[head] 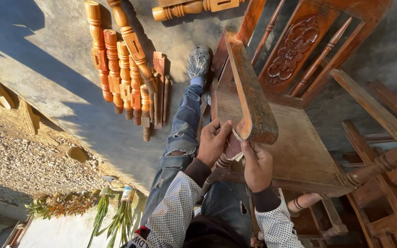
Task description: Sanding a wooden chair with sandpaper to smooth the surface.
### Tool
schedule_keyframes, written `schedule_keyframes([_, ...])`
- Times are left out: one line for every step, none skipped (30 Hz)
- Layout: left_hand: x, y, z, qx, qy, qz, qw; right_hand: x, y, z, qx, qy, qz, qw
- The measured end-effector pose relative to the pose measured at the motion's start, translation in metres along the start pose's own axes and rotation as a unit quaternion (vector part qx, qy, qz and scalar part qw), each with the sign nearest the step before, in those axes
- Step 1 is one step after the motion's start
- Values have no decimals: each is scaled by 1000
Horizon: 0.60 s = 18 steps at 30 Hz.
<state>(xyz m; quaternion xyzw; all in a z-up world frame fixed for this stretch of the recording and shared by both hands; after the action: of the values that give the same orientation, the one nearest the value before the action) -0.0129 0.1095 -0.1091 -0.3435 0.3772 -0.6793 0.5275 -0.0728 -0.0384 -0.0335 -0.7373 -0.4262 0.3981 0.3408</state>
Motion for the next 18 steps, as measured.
schedule_keyframes([-5, 0, 1, -27, 13, 15, 999, 0, 1, -2, -6, -17, 9, 1000])
schedule_keyframes([-3, -6, -2, -30, 13, 18, 999, -3, -4, 1, -3, -18, 6, 1000])
schedule_keyframes([-2, -11, -5, -35, 19, 27, 999, -10, -9, 5, -2, 9, 25, 1000])
schedule_keyframes([-1, -16, -8, -41, 24, 35, 998, -16, -13, 8, 0, 36, 43, 998])
schedule_keyframes([3, -17, -5, -44, 26, 33, 998, -19, -15, 12, 3, 37, 45, 998])
schedule_keyframes([7, -19, 1, -34, 25, 29, 999, -22, -17, 15, 4, 42, 50, 998])
schedule_keyframes([11, -22, 5, -23, 21, 31, 999, -24, -19, 18, 3, 45, 49, 998])
schedule_keyframes([6, -11, -2, -25, 21, 34, 999, -17, -11, 13, 5, 45, 46, 998])
schedule_keyframes([2, -1, -7, -23, 27, 31, 999, -7, -5, 0, -26, -12, 30, 999])
schedule_keyframes([-2, 10, -12, -20, 33, 27, 999, 3, 1, -12, -56, -68, 13, 996])
schedule_keyframes([-3, 13, -13, -18, 34, 29, 999, 4, -1, -11, -58, -66, 12, 996])
schedule_keyframes([-2, 16, -18, -35, 33, 12, 999, 1, -3, -12, -69, -79, 37, 994])
schedule_keyframes([1, 19, -24, -55, 29, -6, 998, -4, -6, -15, -79, -94, 63, 990])
schedule_keyframes([3, 12, -17, -55, 28, -7, 998, -7, -11, -17, -80, -95, 64, 990])
schedule_keyframes([-1, -1, -20, -90, -5, 22, 996, -12, -18, -16, -69, -78, 64, 992])
schedule_keyframes([-5, -14, -23, -125, -37, 52, 990, -15, -26, -13, -59, -60, 64, 994])
schedule_keyframes([-3, -11, -23, -128, -39, 56, 989, -14, -22, -8, -57, -61, 60, 995])
schedule_keyframes([-2, -8, -21, -120, -49, 58, 990, -12, -19, -3, -61, -56, 62, 995])
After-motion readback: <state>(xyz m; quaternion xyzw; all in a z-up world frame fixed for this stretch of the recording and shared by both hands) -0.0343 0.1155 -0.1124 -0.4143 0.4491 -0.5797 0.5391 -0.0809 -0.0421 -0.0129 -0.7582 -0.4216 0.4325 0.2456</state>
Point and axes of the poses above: each hand's wrist, its own y-axis towards the middle knuckle, its own x-axis out of the palm, z = x × y, the point moved 10 cm from there along y, towards the middle knuckle, and after that the axes turned 1 degree about -x, right-handed, at the moved point
